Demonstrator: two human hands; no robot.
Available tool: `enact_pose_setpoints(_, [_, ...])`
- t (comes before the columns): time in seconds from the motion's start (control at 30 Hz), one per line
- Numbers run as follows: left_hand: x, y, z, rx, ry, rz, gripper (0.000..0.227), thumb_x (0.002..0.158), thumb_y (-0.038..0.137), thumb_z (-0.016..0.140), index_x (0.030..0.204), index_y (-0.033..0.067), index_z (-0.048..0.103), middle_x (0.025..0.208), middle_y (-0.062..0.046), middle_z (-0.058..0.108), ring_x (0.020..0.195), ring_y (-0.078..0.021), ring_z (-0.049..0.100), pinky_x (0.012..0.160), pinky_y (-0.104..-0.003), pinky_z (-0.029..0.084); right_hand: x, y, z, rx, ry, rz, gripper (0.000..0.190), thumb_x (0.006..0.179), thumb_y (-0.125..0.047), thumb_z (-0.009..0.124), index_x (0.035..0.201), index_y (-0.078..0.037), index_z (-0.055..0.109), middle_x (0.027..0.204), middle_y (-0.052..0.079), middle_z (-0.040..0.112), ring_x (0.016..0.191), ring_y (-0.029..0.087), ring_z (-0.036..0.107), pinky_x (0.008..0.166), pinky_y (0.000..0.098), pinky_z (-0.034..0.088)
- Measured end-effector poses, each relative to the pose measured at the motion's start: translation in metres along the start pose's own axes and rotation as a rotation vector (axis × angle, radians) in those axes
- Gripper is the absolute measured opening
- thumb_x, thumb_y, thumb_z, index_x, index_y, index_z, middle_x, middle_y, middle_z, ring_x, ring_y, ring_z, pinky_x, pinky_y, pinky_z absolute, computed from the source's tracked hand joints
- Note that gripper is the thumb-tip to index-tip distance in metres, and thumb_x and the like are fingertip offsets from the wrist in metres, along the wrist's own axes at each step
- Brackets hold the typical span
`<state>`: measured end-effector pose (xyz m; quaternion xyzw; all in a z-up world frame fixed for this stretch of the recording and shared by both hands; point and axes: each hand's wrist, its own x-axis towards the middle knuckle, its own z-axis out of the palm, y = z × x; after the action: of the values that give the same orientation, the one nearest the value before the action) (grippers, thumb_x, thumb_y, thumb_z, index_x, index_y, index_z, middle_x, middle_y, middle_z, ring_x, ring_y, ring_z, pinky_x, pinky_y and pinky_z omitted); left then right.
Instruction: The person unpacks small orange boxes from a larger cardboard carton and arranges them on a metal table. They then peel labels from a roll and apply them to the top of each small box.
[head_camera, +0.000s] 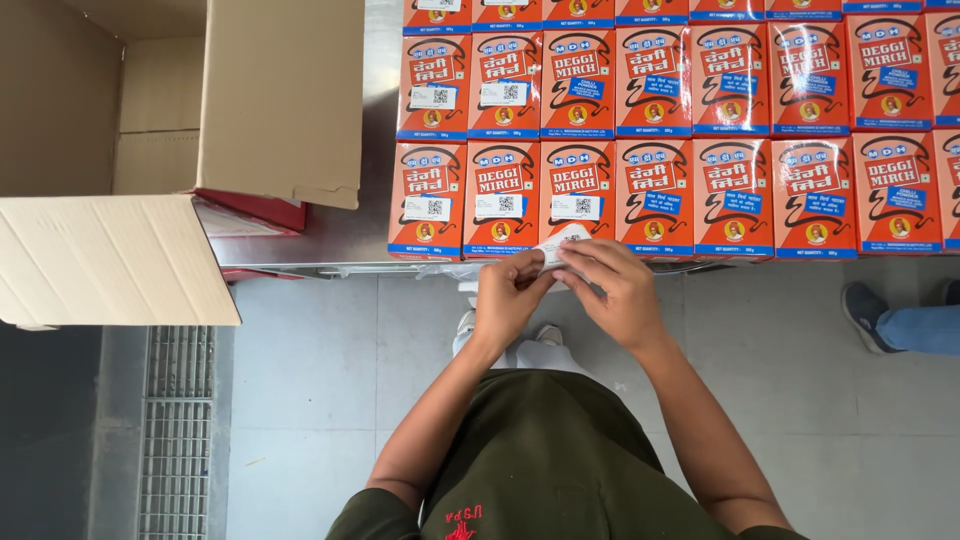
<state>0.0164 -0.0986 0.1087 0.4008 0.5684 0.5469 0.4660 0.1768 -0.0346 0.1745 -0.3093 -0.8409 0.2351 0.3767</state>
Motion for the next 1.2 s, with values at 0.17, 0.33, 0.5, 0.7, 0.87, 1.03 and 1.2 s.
enact_pose_setpoints(0.17, [0.006,0.003,-0.011,0.2,0.032,0.095,0.016,0.089,0.003,0.077,0.102,-0.0053,0.073,0.085,-0.012,0.079,0.08,-0.0108,0.075,0.07,-0.026,0.06,0.006,0.001,0.002,0.023,-0.038,-0.006,0.027,0.084,-0.009,0.083,0.11,-0.002,0.077,0.112,0.01,0.076,0.103,0.026,0.072,0.087,0.0371,0.058])
enact_pose_setpoints(0.33, [0.01,0.013,-0.022,0.301,-0.01,0.228,0.015,0.086,0.004,0.079,0.097,-0.0043,0.073,0.086,-0.012,0.078,0.079,-0.0145,0.078,0.07,-0.028,0.063,0.01,0.004,0.004,0.025,-0.08,-0.024,0.025,0.085,-0.01,0.083,0.108,-0.002,0.077,0.107,0.01,0.077,0.1,0.026,0.073,0.084,0.0368,0.059])
enact_pose_setpoints(0.5, [0.014,0.019,-0.026,0.292,-0.055,0.244,0.015,0.087,0.005,0.08,0.095,-0.0048,0.071,0.085,-0.012,0.078,0.078,-0.0158,0.078,0.072,-0.029,0.064,0.019,0.004,0.003,-0.027,-0.118,-0.107,0.018,0.086,-0.01,0.082,0.101,0.0,0.077,0.1,0.01,0.077,0.097,0.027,0.073,0.082,0.0379,0.059])
enact_pose_setpoints(0.7, [0.021,0.018,-0.029,0.233,-0.087,0.158,0.016,0.087,0.006,0.08,0.093,-0.0053,0.07,0.084,-0.011,0.078,0.077,-0.0148,0.078,0.071,-0.027,0.063,0.025,0.003,0.005,-0.021,-0.115,-0.107,0.017,0.087,-0.008,0.081,0.101,-0.001,0.077,0.1,0.01,0.077,0.096,0.027,0.073,0.082,0.0381,0.059])
enact_pose_setpoints(0.87, [0.024,0.021,-0.029,0.245,-0.101,0.115,0.017,0.087,0.007,0.081,0.095,-0.005,0.071,0.085,-0.011,0.079,0.076,-0.014,0.077,0.07,-0.027,0.062,0.027,0.004,0.005,0.023,-0.129,-0.045,0.016,0.089,-0.007,0.079,0.103,-0.001,0.076,0.102,0.01,0.077,0.096,0.026,0.074,0.081,0.0365,0.06])
enact_pose_setpoints(1.03, [0.026,0.019,-0.03,0.243,-0.111,0.098,0.018,0.086,0.007,0.08,0.098,-0.0045,0.073,0.086,-0.01,0.079,0.077,-0.0133,0.077,0.071,-0.027,0.063,0.03,0.004,0.006,0.021,-0.143,-0.053,0.015,0.089,-0.004,0.077,0.104,0.0,0.076,0.103,0.011,0.076,0.095,0.027,0.074,0.08,0.0367,0.06])
enact_pose_setpoints(1.2, [0.025,0.022,-0.029,0.236,-0.113,0.074,0.017,0.087,0.008,0.08,0.096,-0.0044,0.072,0.085,-0.01,0.079,0.076,-0.0126,0.077,0.071,-0.027,0.063,0.027,0.007,0.007,-0.01,-0.147,-0.063,0.015,0.089,-0.006,0.077,0.102,-0.001,0.076,0.101,0.011,0.076,0.095,0.028,0.073,0.08,0.0382,0.059])
